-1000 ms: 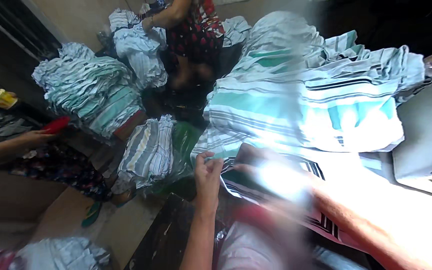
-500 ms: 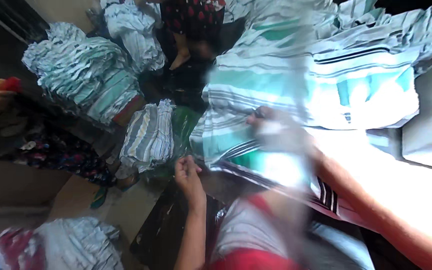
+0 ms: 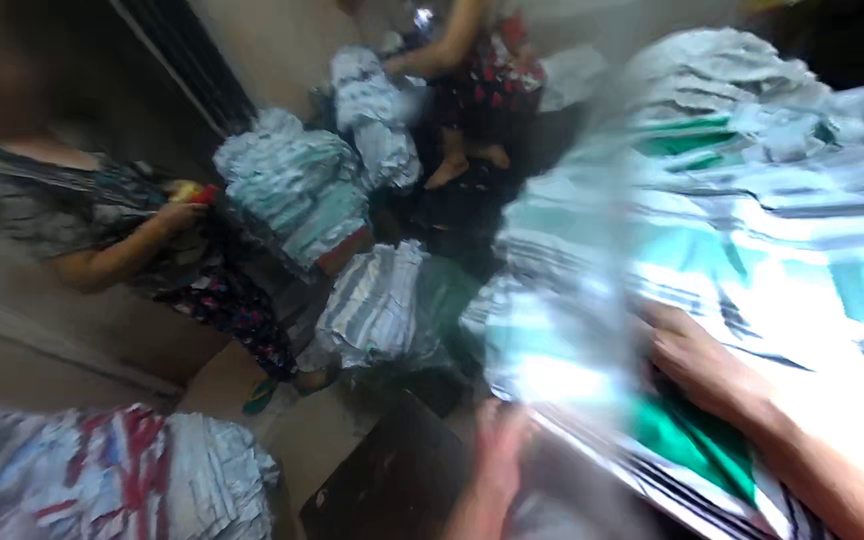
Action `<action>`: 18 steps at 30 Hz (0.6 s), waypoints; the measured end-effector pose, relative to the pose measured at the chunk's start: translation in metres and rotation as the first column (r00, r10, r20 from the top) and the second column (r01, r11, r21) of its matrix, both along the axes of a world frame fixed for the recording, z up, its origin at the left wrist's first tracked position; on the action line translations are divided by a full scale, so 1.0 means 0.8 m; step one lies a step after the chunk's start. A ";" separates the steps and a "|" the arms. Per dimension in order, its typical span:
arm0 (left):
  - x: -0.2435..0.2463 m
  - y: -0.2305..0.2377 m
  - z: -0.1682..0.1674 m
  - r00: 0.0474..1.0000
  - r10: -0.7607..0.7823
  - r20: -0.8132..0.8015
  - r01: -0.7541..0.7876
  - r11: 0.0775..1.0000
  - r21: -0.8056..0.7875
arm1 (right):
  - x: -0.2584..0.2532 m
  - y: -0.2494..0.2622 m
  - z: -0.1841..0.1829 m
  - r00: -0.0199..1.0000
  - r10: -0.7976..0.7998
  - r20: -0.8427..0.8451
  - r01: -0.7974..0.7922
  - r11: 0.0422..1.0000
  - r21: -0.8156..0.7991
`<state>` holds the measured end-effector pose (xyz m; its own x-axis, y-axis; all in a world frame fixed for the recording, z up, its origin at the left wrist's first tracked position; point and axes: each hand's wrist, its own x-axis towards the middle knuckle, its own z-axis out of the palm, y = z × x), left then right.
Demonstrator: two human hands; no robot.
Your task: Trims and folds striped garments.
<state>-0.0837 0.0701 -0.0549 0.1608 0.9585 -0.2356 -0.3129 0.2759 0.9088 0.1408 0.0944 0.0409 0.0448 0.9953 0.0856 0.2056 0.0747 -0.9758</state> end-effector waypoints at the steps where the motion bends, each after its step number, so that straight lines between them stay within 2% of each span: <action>1: -0.001 0.000 -0.005 1.000 0.007 -0.005 -0.007 1.000 0.015 | 0.001 0.005 -0.004 1.000 0.004 -0.001 -0.004 1.000 0.013; 6: -0.008 -0.007 -0.018 0.991 0.051 -0.124 -0.049 0.999 0.022 | 0.013 0.023 -0.031 0.997 0.065 -0.032 -0.062 0.993 0.102; 10: -0.019 -0.009 -0.033 0.963 0.154 -0.221 -0.159 0.987 -0.006 | 0.013 0.020 -0.026 0.995 0.090 -0.037 -0.088 0.994 0.069; 14: -0.017 -0.004 -0.026 0.967 0.142 -0.211 -0.096 0.972 0.214 | 0.014 0.019 -0.024 0.994 0.107 -0.038 -0.104 0.992 0.066; 18: -0.014 0.017 -0.006 0.934 0.202 -0.295 -0.080 0.923 0.376 | 0.015 0.019 -0.025 0.993 0.109 -0.042 -0.105 0.992 0.070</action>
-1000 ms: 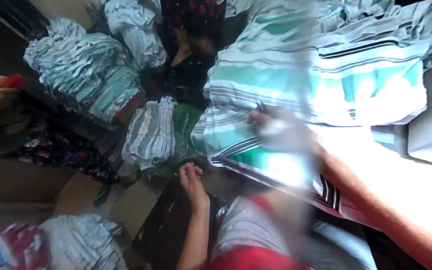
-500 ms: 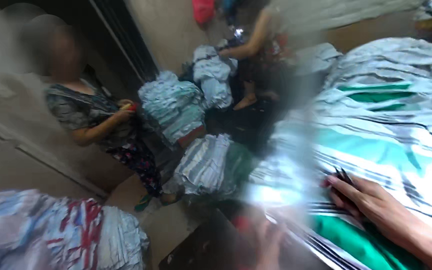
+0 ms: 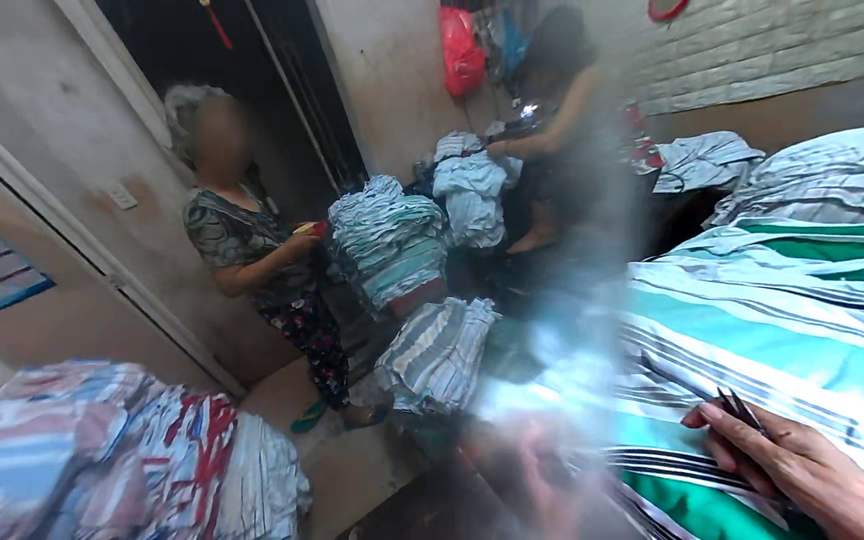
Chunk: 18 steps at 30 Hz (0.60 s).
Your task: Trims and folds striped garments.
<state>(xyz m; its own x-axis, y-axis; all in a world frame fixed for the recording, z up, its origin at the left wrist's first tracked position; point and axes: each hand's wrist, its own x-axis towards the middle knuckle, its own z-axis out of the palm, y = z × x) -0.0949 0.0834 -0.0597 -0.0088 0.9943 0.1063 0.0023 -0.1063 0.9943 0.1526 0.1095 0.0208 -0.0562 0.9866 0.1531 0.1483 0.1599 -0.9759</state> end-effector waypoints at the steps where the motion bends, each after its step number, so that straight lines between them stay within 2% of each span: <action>1: -0.002 0.005 0.002 1.000 0.023 -0.022 -0.022 0.999 0.034 | 0.000 0.000 -0.001 1.000 -0.001 -0.002 0.001 1.000 0.005; 8: -0.034 -0.006 -0.017 0.999 0.000 -0.052 -0.002 1.000 -0.026 | -0.001 0.004 -0.007 1.000 -0.019 0.003 0.019 1.000 0.020; 11: -0.044 -0.024 -0.032 0.990 0.036 -0.137 -0.044 0.998 -0.053 | -0.002 0.004 -0.008 1.000 -0.027 -0.004 0.027 0.999 0.021; 12: -0.043 -0.029 -0.033 0.975 0.063 -0.215 -0.067 0.998 -0.007 | -0.003 0.003 -0.007 1.000 -0.029 -0.005 0.030 0.999 0.021; 14: -0.038 -0.034 -0.030 0.913 0.157 -0.377 -0.087 0.977 0.197 | -0.002 0.004 -0.007 0.999 -0.034 0.000 0.034 0.999 0.028; 16: -0.024 -0.030 -0.020 0.851 0.284 -0.442 -0.067 0.893 0.446 | -0.001 0.004 -0.009 1.000 -0.028 0.012 0.027 0.999 0.036; 18: -0.005 -0.016 -0.003 0.803 0.383 -0.456 -0.021 0.783 0.622 | 0.001 0.004 -0.010 1.000 -0.020 0.012 0.020 0.999 0.046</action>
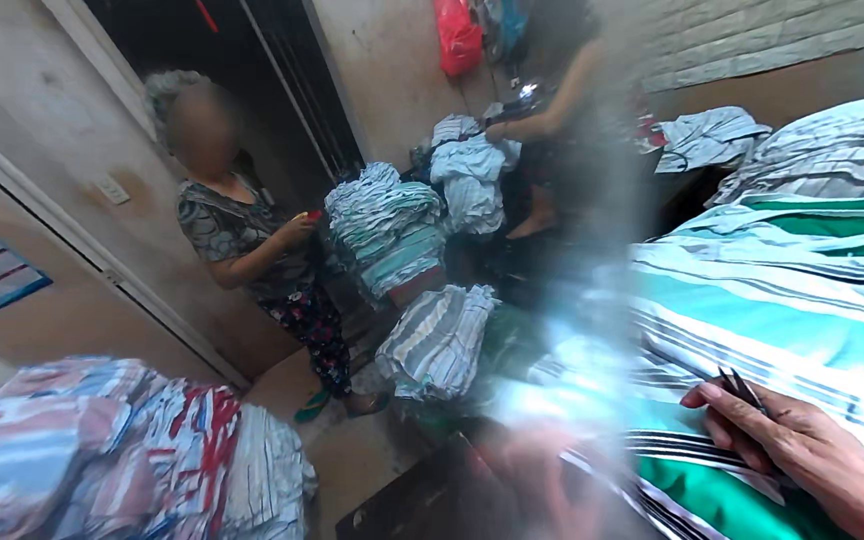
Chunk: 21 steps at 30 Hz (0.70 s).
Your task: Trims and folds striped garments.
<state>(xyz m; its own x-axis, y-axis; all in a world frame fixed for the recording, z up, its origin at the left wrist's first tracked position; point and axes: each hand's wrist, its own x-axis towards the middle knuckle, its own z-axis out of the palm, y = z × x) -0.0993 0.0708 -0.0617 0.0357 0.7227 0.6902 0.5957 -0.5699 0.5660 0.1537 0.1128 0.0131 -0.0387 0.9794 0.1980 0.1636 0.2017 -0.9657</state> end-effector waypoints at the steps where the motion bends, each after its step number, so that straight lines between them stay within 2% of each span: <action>1: 0.009 0.007 0.012 0.998 -0.014 -0.055 0.016 0.999 0.047 | 0.000 0.000 0.001 1.000 -0.001 -0.007 0.001 1.000 0.001; 2: 0.017 0.012 0.027 0.991 -0.030 -0.130 0.035 0.999 0.037 | 0.000 -0.001 0.002 1.000 -0.001 -0.018 0.001 1.000 0.002; 5: 0.039 0.020 0.070 0.948 -0.153 -0.278 0.121 0.984 -0.129 | -0.002 -0.001 0.002 1.000 -0.019 -0.021 0.020 0.998 0.061; 7: 0.047 0.025 0.083 0.929 -0.216 -0.302 0.179 0.973 -0.146 | -0.001 -0.003 0.002 0.992 -0.092 0.085 0.076 0.982 0.171; 10: 0.050 0.035 0.085 0.916 -0.324 -0.238 0.296 0.944 -0.147 | 0.005 -0.006 0.008 0.930 -0.241 0.277 0.139 0.929 0.343; 12: 0.043 0.041 0.094 0.931 -0.340 -0.133 0.316 0.933 -0.172 | 0.009 -0.011 0.021 0.905 -0.266 0.331 0.133 0.919 0.372; 14: 0.030 0.055 0.111 0.972 -0.229 -0.047 0.221 0.966 -0.134 | 0.010 -0.030 0.042 0.890 -0.308 0.336 0.174 0.911 0.373; 16: 0.008 0.077 0.127 0.998 -0.069 0.012 0.070 0.985 -0.160 | 0.010 -0.064 0.070 0.883 -0.369 0.290 0.253 0.895 0.367; 18: -0.023 0.096 0.132 0.993 0.048 -0.105 -0.071 0.971 -0.228 | 0.011 -0.104 0.091 0.878 -0.435 0.198 0.345 0.863 0.368; 19: -0.037 0.101 0.134 0.982 0.054 -0.180 -0.101 0.959 -0.263 | 0.013 -0.124 0.094 0.874 -0.465 0.140 0.385 0.839 0.385; 21: -0.049 0.104 0.136 0.980 0.021 -0.196 -0.080 0.952 -0.296 | 0.024 -0.164 0.088 0.844 -0.532 0.071 0.458 0.783 0.421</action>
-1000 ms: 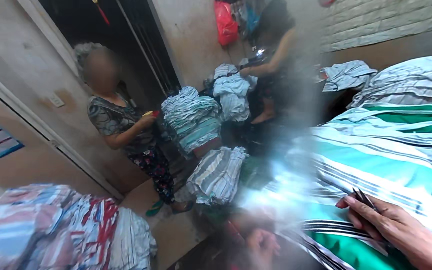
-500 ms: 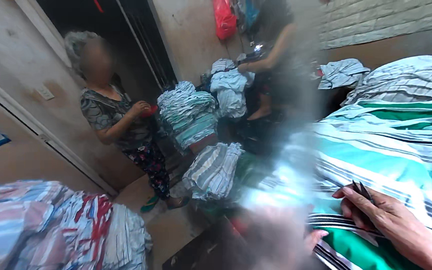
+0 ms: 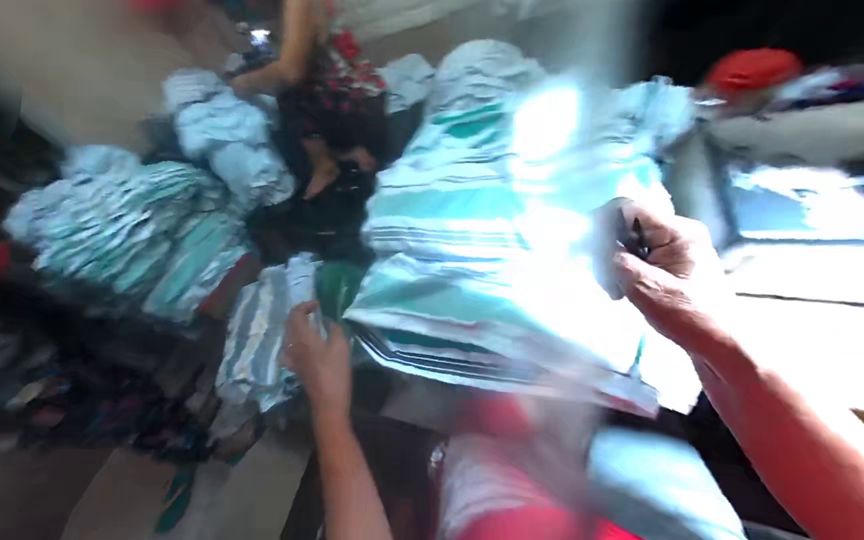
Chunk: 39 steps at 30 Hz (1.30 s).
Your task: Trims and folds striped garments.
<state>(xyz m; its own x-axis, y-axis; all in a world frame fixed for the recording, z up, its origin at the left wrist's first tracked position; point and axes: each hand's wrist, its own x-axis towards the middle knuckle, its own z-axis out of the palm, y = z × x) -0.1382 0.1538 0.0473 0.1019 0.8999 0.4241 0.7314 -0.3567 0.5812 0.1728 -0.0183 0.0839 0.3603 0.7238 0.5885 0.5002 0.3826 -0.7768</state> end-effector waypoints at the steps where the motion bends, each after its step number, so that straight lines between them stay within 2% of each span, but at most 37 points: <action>1: 0.002 -0.005 -0.001 0.998 -0.027 0.060 0.026 0.999 0.026 | 0.006 -0.020 -0.008 0.999 -0.044 -0.030 0.044 0.999 0.010; 3: 0.022 -0.026 -0.007 0.962 -0.154 0.224 0.118 0.979 0.166 | 0.016 -0.056 -0.028 0.980 -0.148 -0.136 0.146 0.989 -0.024; 5: 0.051 -0.055 -0.021 0.852 -0.399 0.338 0.305 0.904 0.299 | 0.018 -0.085 -0.046 0.934 -0.261 -0.243 0.258 0.965 -0.045; 7: 0.081 -0.082 -0.042 0.715 -0.646 0.270 0.554 0.757 0.345 | 0.010 -0.106 -0.063 0.890 -0.338 -0.306 0.341 0.939 -0.046; 9: 0.111 -0.102 -0.064 0.662 -0.749 0.038 0.704 0.638 0.313 | -0.007 -0.120 -0.081 0.865 -0.433 -0.254 0.429 0.900 -0.076; 11: 0.133 -0.111 -0.080 0.638 -0.753 -0.162 0.760 0.583 0.289 | -0.026 -0.126 -0.095 0.863 -0.503 -0.056 0.496 0.862 -0.101; 12: 0.139 -0.111 -0.084 0.637 -0.747 -0.191 0.762 0.573 0.303 | -0.035 -0.125 -0.103 0.858 -0.509 0.062 0.513 0.854 -0.090; 15: 0.146 -0.100 -0.072 0.657 -0.742 -0.132 0.727 0.577 0.372 | -0.056 -0.115 -0.125 0.772 -0.524 0.359 0.558 0.830 0.010; 17: 0.144 -0.089 -0.048 0.718 -0.690 -0.093 0.654 0.623 0.428 | -0.069 -0.109 -0.133 0.717 -0.539 0.442 0.590 0.807 0.026; 20: 0.138 -0.064 -0.008 0.877 -0.475 -0.079 0.454 0.761 0.464 | -0.079 -0.103 -0.138 0.732 -0.506 0.456 0.561 0.828 0.017; 21: 0.134 -0.054 0.000 0.903 -0.422 -0.087 0.415 0.798 0.437 | -0.081 -0.104 -0.139 0.748 -0.473 0.466 0.527 0.850 0.016; 24: 0.122 -0.031 0.006 0.927 -0.363 -0.100 0.376 0.885 0.276 | -0.081 -0.113 -0.146 0.781 -0.374 0.501 0.428 0.904 0.008; 27: 0.113 -0.033 -0.002 0.932 -0.355 0.072 0.339 0.924 0.175 | -0.078 -0.125 -0.153 0.791 -0.373 0.485 0.440 0.898 -0.026; 30: 0.111 -0.054 -0.013 0.845 -0.414 0.339 0.397 0.910 0.121 | -0.076 -0.128 -0.149 0.798 -0.408 0.444 0.471 0.882 -0.036; 32: 0.116 -0.068 -0.019 0.730 -0.489 0.478 0.509 0.855 0.096 | -0.080 -0.118 -0.145 0.795 -0.423 0.435 0.476 0.880 -0.014; 34: 0.125 -0.077 -0.025 0.634 -0.545 0.549 0.605 0.792 0.087 | -0.088 -0.102 -0.139 0.798 -0.412 0.440 0.453 0.891 0.014; 37: 0.141 -0.080 -0.035 0.616 -0.620 0.485 0.683 0.728 0.063 | -0.102 -0.074 -0.130 0.757 -0.382 0.530 0.464 0.885 -0.025; 39: 0.148 -0.078 -0.039 0.690 -0.672 0.269 0.701 0.713 -0.017 | -0.104 -0.060 -0.131 0.737 -0.360 0.573 0.485 0.871 -0.077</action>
